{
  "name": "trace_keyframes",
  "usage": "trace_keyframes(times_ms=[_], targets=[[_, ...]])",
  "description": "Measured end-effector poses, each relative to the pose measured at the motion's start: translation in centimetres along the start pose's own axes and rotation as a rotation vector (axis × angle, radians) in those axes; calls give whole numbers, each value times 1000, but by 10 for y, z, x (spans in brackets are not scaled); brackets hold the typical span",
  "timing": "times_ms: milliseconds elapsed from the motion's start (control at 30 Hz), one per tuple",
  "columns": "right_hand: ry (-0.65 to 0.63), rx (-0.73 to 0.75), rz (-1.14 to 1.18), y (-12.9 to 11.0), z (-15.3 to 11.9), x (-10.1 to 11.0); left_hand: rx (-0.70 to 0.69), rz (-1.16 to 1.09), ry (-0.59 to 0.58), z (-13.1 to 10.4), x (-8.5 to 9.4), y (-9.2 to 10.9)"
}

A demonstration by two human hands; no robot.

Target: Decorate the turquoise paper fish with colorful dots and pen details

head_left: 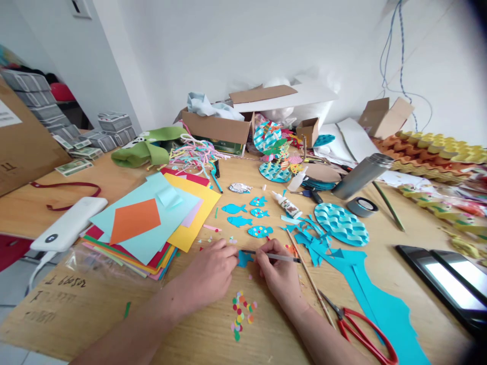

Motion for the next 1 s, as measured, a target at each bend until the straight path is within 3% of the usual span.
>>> trace_keyframes(times_ms=[1000], targets=[[20,9,4,0,0,2,3,-4,8,-1,0,0]])
Point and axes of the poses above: each hand's wrist, its own z-axis towards the middle knuckle, its own x-axis out of the back of the hand, y = z × x, the point moved 8 cm from there along z, towards the middle knuckle, and after that the axes turned 5 degrees about y, right-handed, at the moved point
